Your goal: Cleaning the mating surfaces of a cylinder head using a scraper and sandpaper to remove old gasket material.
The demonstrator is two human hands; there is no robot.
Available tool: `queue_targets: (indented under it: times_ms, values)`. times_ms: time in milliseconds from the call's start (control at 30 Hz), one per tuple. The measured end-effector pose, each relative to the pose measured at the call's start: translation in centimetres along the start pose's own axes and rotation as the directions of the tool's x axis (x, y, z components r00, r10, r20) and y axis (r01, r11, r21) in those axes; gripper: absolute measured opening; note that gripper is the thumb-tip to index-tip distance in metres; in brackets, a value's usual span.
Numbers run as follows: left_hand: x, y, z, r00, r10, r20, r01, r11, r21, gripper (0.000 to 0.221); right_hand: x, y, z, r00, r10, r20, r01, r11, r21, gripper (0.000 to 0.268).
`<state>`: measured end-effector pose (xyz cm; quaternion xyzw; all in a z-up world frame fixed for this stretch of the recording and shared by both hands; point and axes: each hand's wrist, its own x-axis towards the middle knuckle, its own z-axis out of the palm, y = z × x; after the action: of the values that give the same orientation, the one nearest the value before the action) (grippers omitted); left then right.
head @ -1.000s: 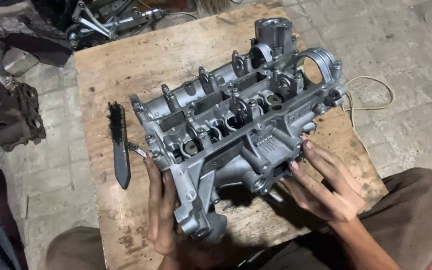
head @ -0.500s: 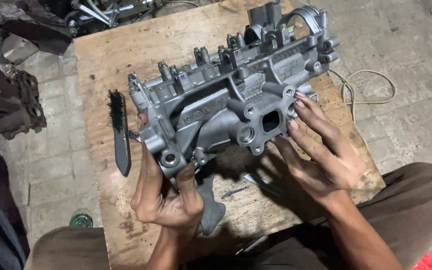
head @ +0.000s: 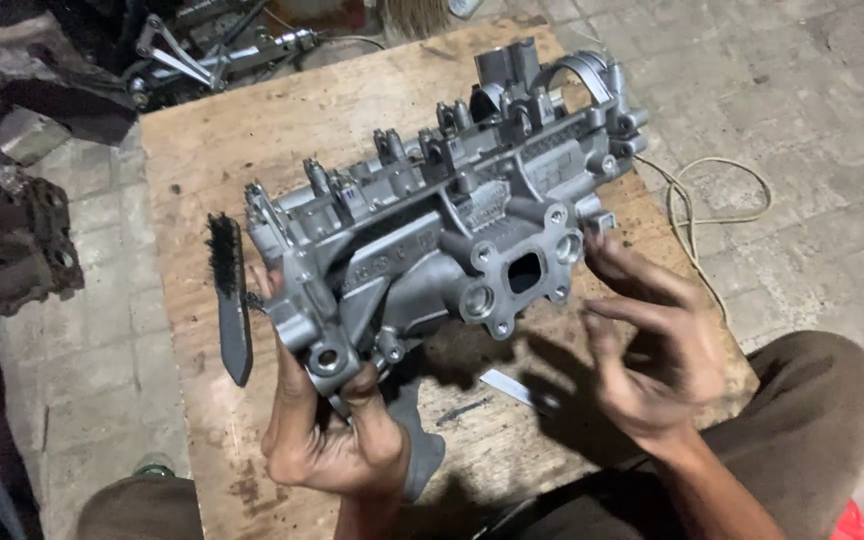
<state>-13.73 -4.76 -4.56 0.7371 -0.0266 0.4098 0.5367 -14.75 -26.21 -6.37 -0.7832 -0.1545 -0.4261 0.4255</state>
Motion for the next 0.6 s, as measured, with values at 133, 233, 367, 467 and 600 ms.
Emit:
queue_targets:
  times_ms: [133, 233, 367, 467, 600]
  values:
    - [0.2, -0.7, -0.2, 1.000, -0.004, -0.009, 0.004, 1.000, -0.001, 0.053, -1.6, 1.8, -2.0, 0.992, 0.066, 0.111, -0.050, 0.989, -0.139, 0.022]
    - [0.6, -0.7, -0.2, 1.000, 0.022, -0.012, -0.023, 1.000, -0.017, 0.047, -2.3, 1.8, -1.8, 0.935, 0.181, 0.305, -0.136, 0.977, -0.161, 0.010]
    - [0.2, -0.6, -0.6, 1.000, -0.004, 0.006, 0.004, 0.999, 0.044, 0.052, -4.1, 0.5, -1.2, 0.297, 0.678, 0.672, -0.141, 0.728, -0.671, 0.058]
    - [0.3, -0.5, -0.4, 0.999, 0.034, 0.003, -0.034, 0.997, 0.066, 0.052, -6.4, 0.6, -0.2, 0.149, 0.725, 0.672, 0.016, 0.678, -0.735, 0.076]
    - [-0.5, -0.8, -0.6, 0.999, 0.050, 0.006, -0.050, 0.995, 0.087, 0.053, -7.4, 0.7, 0.3, 0.068, 0.754, 0.653, 0.117, 0.644, -0.756, 0.090]
